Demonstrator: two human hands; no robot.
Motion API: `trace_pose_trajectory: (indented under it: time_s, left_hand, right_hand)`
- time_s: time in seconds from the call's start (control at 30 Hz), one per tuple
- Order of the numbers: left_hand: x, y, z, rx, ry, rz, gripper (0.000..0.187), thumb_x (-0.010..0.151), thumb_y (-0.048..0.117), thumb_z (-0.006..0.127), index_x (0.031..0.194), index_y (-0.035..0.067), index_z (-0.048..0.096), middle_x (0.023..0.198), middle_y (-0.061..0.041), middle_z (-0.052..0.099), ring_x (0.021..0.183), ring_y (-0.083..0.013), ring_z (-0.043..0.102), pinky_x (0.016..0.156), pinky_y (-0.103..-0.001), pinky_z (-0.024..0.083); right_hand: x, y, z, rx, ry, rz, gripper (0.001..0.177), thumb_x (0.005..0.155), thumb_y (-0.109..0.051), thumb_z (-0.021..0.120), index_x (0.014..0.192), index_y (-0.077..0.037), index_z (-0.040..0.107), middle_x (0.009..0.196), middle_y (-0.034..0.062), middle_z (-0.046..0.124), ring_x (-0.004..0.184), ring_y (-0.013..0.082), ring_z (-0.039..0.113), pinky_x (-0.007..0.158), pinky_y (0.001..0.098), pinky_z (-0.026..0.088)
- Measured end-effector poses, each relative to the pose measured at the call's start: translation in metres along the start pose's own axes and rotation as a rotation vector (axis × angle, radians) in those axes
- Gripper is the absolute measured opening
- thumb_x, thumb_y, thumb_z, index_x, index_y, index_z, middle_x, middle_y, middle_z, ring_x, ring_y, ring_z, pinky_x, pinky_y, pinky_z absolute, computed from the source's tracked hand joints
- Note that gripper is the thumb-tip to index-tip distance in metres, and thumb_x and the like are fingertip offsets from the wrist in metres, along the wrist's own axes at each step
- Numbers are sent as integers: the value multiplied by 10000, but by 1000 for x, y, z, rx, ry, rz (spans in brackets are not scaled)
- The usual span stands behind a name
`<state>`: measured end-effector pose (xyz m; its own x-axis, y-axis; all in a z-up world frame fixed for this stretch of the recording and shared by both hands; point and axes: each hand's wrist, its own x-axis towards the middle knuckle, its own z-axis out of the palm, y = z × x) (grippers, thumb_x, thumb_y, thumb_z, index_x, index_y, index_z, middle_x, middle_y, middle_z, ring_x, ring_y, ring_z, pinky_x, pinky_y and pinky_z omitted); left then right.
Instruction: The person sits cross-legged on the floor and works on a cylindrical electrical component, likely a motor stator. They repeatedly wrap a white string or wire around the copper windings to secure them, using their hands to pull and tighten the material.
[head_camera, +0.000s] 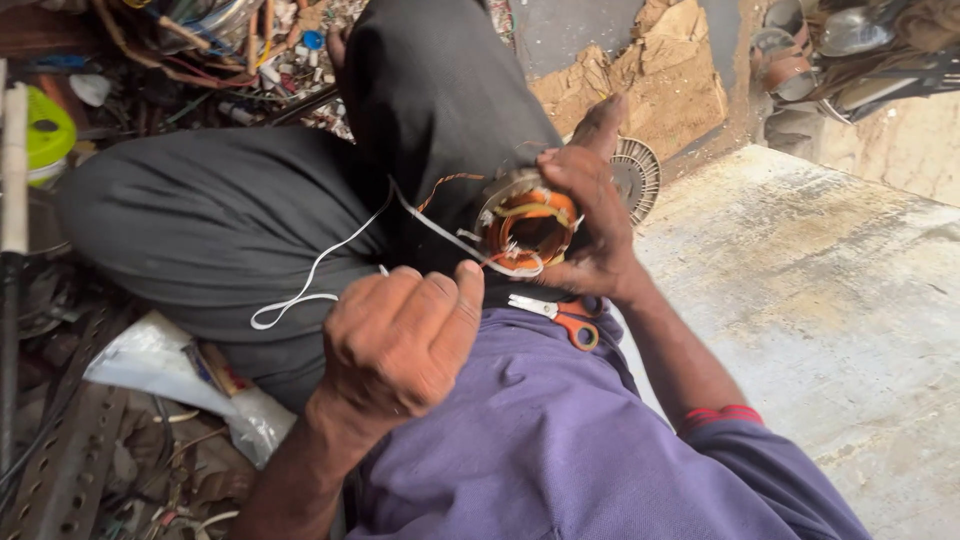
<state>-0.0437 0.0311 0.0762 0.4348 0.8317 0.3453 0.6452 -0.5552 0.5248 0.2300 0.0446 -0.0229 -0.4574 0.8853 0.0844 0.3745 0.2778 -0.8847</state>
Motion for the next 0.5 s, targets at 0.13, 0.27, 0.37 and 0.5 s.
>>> trace_pose_trajectory:
  time_s: [0.13,0.27,0.37,0.5]
  left_hand:
    - [15,7,6,15,-21,5,61,895,-32,755,853,-24,712,680,-19,508,581,-138,507,490,-306,358]
    - [22,10,11,93,-40,33,174,879,-80,760,751,-2,671,641,-2,481,537,-107,471,446,-276,312]
    - [24,11,12,92,-75,30,137,882,-68,756,777,-14,687,643,3,475,538,-92,462,447,-255,309]
    - [29,12,13,92,-94,0,129,914,-47,762,812,-21,687,671,-6,487,549,-98,477,451,-256,320]
  right_hand:
    - [-9,4,5,31,26,16,899,785,-468,897,1466,-46,491,1467,187,543,1411,349,531,1186,472,425]
    - [-6,9,6,69,32,5,905,783,-464,906,1468,-50,483,1460,190,545,1406,346,534,1186,474,429]
    - [-4,10,6,35,44,-21,918,747,-451,899,1462,-49,487,1442,192,563,1390,351,546,1180,484,425]
    - [-2,7,4,31,26,-15,929,756,-464,907,1463,-41,478,1451,188,563,1395,361,538,1186,494,420]
